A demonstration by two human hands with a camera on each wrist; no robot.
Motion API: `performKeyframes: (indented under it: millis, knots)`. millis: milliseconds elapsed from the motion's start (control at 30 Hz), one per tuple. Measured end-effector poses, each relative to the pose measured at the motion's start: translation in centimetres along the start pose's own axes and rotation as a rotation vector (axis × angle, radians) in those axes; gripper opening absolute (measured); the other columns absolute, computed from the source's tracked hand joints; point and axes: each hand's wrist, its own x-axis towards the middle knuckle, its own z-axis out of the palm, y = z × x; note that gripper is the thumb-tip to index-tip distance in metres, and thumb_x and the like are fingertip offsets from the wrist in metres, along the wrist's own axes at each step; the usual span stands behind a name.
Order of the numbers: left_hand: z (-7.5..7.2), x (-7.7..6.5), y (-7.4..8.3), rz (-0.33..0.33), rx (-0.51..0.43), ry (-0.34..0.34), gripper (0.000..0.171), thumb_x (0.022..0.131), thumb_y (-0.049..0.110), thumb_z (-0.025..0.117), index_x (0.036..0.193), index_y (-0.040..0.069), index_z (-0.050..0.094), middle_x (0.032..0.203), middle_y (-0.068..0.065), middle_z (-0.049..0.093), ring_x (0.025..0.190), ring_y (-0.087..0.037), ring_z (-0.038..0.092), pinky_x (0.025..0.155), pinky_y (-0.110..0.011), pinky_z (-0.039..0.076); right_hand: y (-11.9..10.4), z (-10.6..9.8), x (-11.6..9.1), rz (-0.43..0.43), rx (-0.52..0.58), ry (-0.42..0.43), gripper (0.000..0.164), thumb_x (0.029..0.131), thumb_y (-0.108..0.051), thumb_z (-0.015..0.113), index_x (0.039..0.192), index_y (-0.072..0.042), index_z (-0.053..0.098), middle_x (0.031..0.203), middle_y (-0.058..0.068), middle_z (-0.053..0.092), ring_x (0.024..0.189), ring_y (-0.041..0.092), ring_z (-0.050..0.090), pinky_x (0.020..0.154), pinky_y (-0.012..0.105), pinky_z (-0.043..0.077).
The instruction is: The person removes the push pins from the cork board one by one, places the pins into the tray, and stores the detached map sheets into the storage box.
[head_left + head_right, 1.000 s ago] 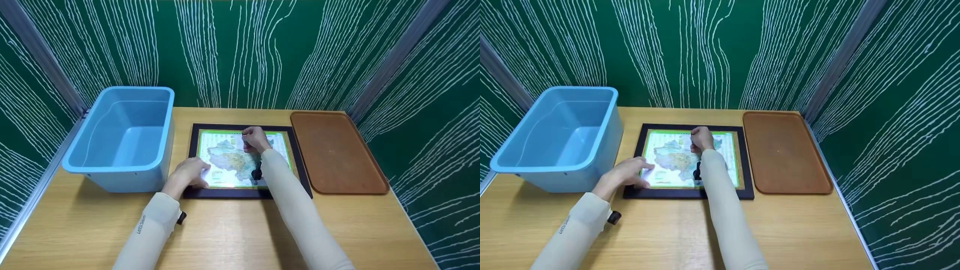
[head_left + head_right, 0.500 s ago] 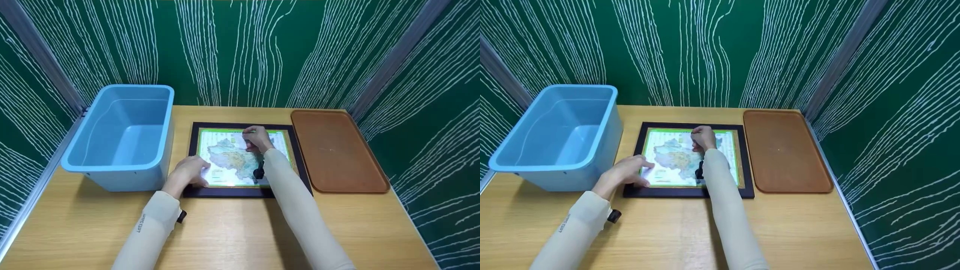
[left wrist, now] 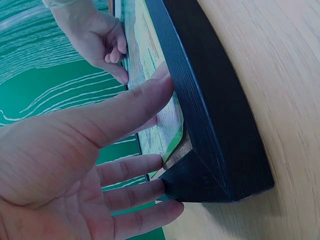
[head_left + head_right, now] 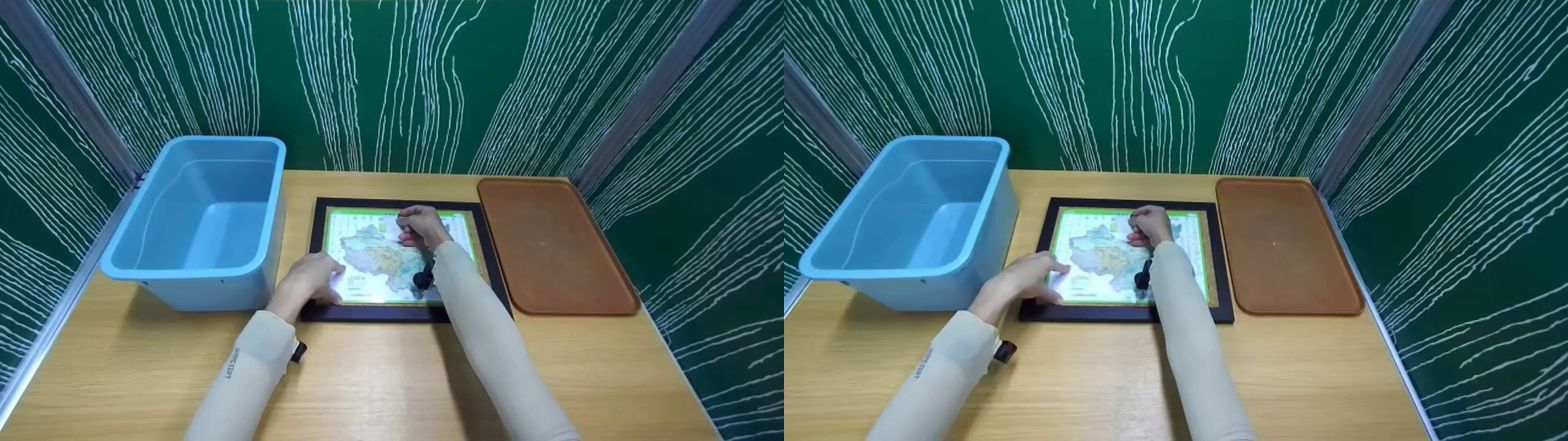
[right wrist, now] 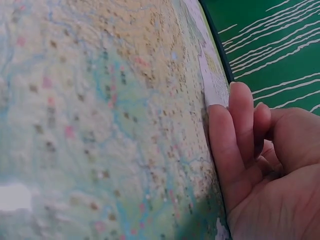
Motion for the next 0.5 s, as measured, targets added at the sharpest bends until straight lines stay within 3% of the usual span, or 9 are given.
performKeyframes:
  millis: [267,500]
  knots:
    - [0.01,0.00,-0.03,-0.003,-0.015,0.004,0.067,0.080,0.029,0.089,0.139,0.010,0.064,0.143,-0.020,0.054,0.130,-0.037,0.049,0.107,-0.050,0.040,0.21,0.06,0.04,-0.025,0.017,0.011,0.021,0.097,-0.012,0.070,0.118,-0.012,0.067,0.071,0.004,0.061,0.052,0.014,0.063,0.046,0.025,0.051]
    - [0.03,0.02,-0.22,0.027,0.055,-0.002,0.066,0.079,0.032,0.089,0.137,0.011,0.065,0.137,-0.019,0.058,0.127,-0.037,0.052,0.103,-0.049,0.044,0.31,0.21,-0.26,-0.051,0.037,-0.009,0.022,0.096,-0.010,0.070,0.118,-0.010,0.067,0.080,0.010,0.072,0.057,0.018,0.069,0.050,0.029,0.056]
